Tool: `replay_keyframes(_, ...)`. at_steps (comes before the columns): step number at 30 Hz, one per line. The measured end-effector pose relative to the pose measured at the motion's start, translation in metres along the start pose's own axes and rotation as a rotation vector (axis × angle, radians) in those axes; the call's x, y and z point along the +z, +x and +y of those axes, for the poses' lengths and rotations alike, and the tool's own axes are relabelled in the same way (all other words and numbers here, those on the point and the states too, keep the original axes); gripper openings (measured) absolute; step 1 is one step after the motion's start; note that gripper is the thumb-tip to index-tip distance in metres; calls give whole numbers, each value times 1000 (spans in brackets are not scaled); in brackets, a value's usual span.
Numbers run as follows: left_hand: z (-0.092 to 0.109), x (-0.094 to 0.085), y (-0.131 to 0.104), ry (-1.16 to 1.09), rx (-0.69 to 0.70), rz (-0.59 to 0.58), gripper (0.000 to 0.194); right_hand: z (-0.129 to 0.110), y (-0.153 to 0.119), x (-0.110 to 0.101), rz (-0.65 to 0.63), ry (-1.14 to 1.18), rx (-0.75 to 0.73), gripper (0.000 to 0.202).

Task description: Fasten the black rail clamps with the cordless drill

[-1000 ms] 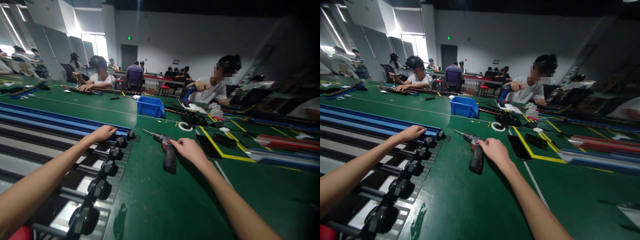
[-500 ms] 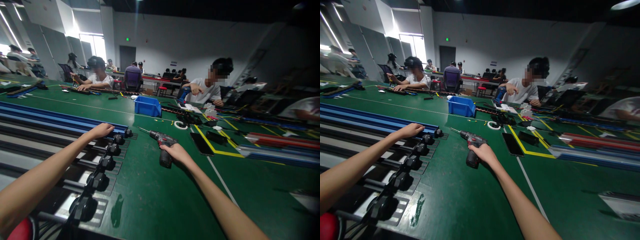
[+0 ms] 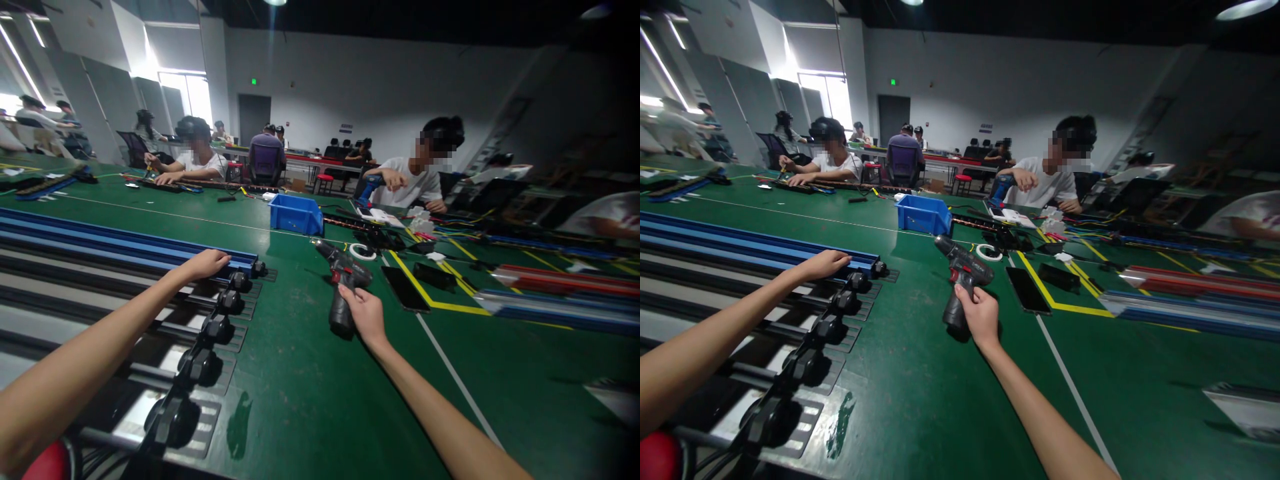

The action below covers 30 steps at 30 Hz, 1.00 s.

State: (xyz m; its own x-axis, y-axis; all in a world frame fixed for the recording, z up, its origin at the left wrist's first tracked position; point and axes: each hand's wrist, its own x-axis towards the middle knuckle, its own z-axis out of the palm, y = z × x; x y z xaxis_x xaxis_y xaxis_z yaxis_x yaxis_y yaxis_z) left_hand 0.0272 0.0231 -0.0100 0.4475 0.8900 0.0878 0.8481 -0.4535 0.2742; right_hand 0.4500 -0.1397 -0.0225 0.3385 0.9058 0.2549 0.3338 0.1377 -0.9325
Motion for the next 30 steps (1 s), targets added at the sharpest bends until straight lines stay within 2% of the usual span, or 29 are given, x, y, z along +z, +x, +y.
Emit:
replay_keyframes(2,-1,1,1,1,3,2,48,-11,-1,1,22,244,-31,39)
replay_keyframes(3,-2,2,1,-1,5,4,49,-17,0,2,-15,395,-8,40)
replay_keyframes(6,-5,4,2,-14,-8,4,50,-35,2,4,-303,834,205,46)
replay_keyframes(8,-7,4,3,-22,-21,1,51,-40,1,6,-442,996,348,38)
replay_keyframes(10,-7,5,3,-21,-25,4,51,-40,-1,8,-440,1054,412,28)
replay_keyframes(12,-7,4,3,-16,-18,9,51,-40,-2,7,-399,1049,415,24)
replay_keyframes(16,-7,4,3,-7,-15,5,51,-47,-2,-3,-384,1056,378,32)
replay_keyframes(18,-7,4,3,-13,-24,6,51,-56,-1,-10,-414,1117,391,38)
replay_keyframes(22,-7,5,4,-25,-24,8,50,-68,2,-17,-560,1244,490,53)
replay_keyframes(27,-1,0,1,-12,17,33,46,-53,15,-8,-582,1231,603,49)
replay_keyframes(30,10,-10,-2,-3,100,110,42,-40,28,5,-569,1219,663,42)
